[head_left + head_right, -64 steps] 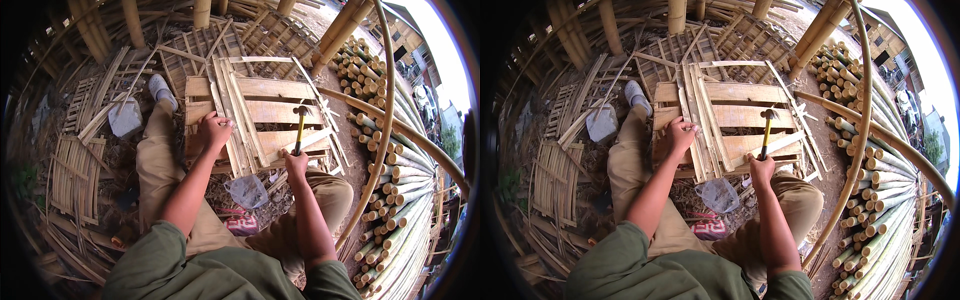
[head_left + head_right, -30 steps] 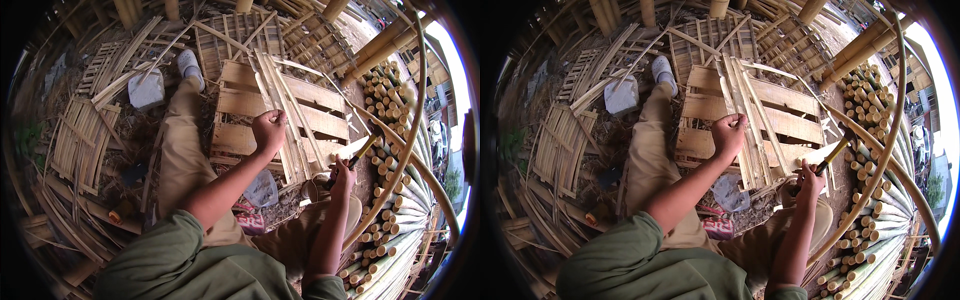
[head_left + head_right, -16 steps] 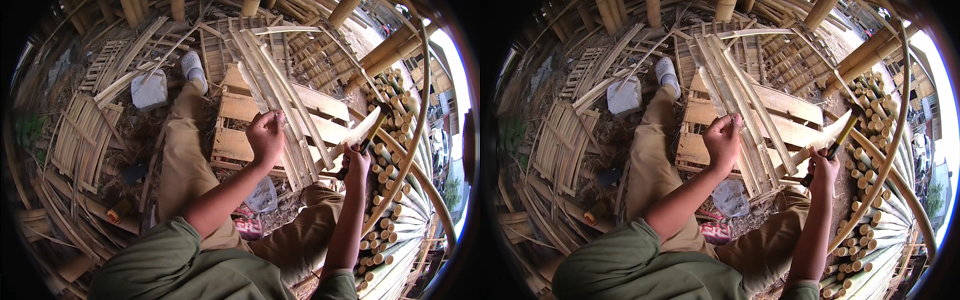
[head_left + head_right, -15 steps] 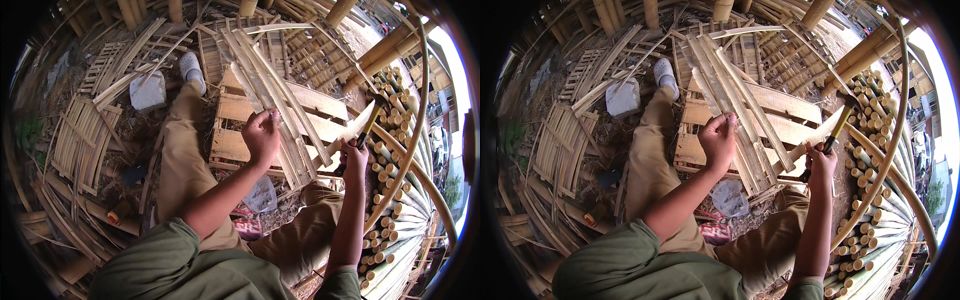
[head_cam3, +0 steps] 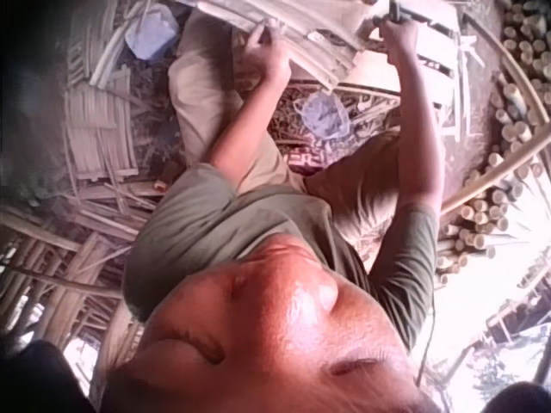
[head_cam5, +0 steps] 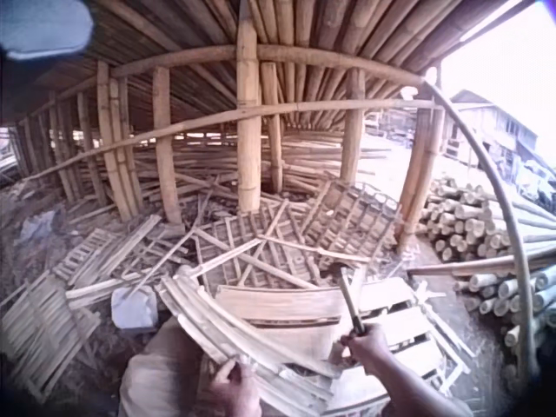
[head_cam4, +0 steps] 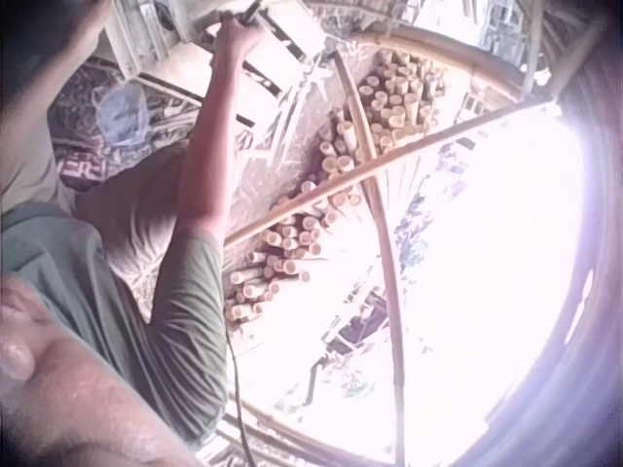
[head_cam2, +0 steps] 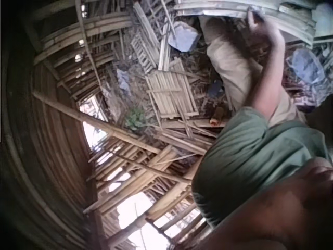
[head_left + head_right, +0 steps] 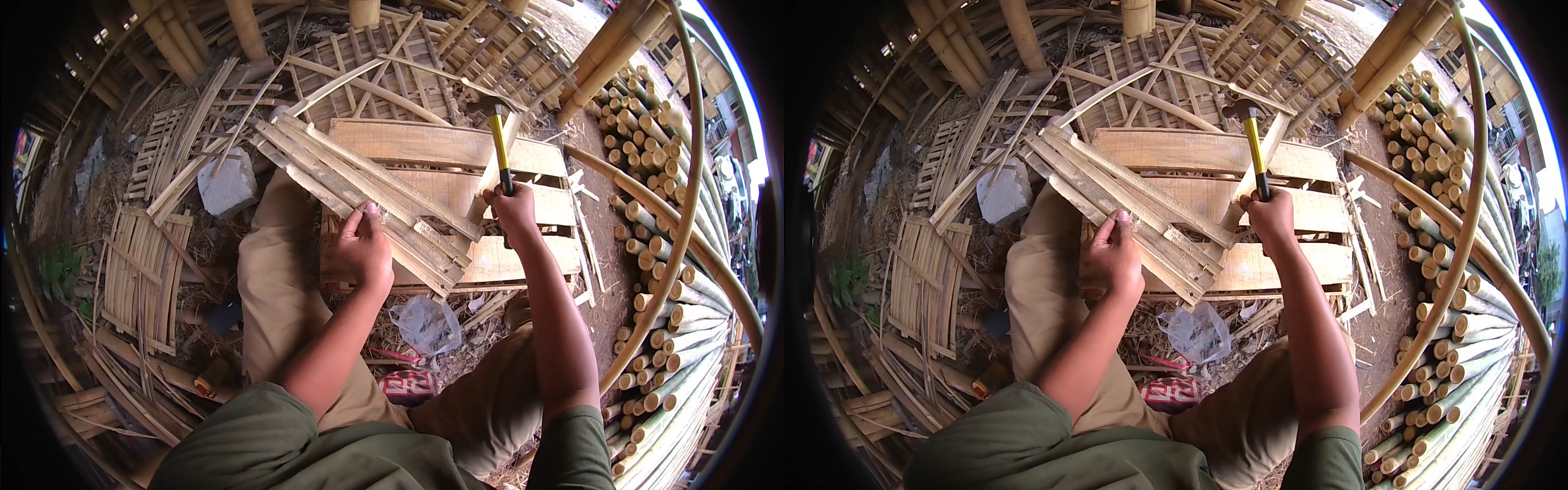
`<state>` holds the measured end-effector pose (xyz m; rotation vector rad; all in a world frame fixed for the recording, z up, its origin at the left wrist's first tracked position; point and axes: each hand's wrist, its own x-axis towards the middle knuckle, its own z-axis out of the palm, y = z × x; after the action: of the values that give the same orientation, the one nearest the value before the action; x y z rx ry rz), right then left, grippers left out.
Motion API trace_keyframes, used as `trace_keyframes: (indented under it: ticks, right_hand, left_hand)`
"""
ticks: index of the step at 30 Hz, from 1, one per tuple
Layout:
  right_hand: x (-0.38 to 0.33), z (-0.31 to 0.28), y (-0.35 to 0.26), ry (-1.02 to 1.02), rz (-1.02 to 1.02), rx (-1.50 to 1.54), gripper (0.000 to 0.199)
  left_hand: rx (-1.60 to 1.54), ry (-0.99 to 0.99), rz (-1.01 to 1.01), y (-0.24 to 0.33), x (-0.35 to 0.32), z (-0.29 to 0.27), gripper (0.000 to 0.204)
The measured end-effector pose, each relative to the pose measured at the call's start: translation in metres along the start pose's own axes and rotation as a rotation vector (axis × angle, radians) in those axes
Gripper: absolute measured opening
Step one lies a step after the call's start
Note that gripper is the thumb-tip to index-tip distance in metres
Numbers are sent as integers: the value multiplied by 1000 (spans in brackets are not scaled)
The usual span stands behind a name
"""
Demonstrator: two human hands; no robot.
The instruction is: The person aligns bamboo strips onto a wooden frame and secures them in place by hammering nails with a hammer.
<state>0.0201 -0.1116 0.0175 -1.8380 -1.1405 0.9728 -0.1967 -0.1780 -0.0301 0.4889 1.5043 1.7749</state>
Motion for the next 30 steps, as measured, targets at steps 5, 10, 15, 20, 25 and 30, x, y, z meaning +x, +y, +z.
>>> trace_keyframes:
  ticks: [5, 10, 15, 20, 25, 30]
  right_hand:
    - [19, 4, 19, 43, 35, -133, 29]
    - [11, -12, 9, 40, 97, -98, 38]
    - [-18, -23, -2, 14, 64, -218, 42]
    - [-50, -18, 7, -107, 151, -224, 33]
    - [-62, -17, 8, -160, 182, 111, 28]
    - [-66, -23, -4, -138, 244, 233, 26]
  left_hand:
    - [35, -11, -7, -14, -2, 3, 32]
    - [66, -30, -19, -20, -2, 3, 32]
    - [14, -66, -56, -6, -3, -1, 28]
    - [54, -108, -72, -4, -7, -3, 29]
    - [0, -130, -37, -7, -4, -4, 28]
    - [47, -199, -24, -1, 2, -11, 29]
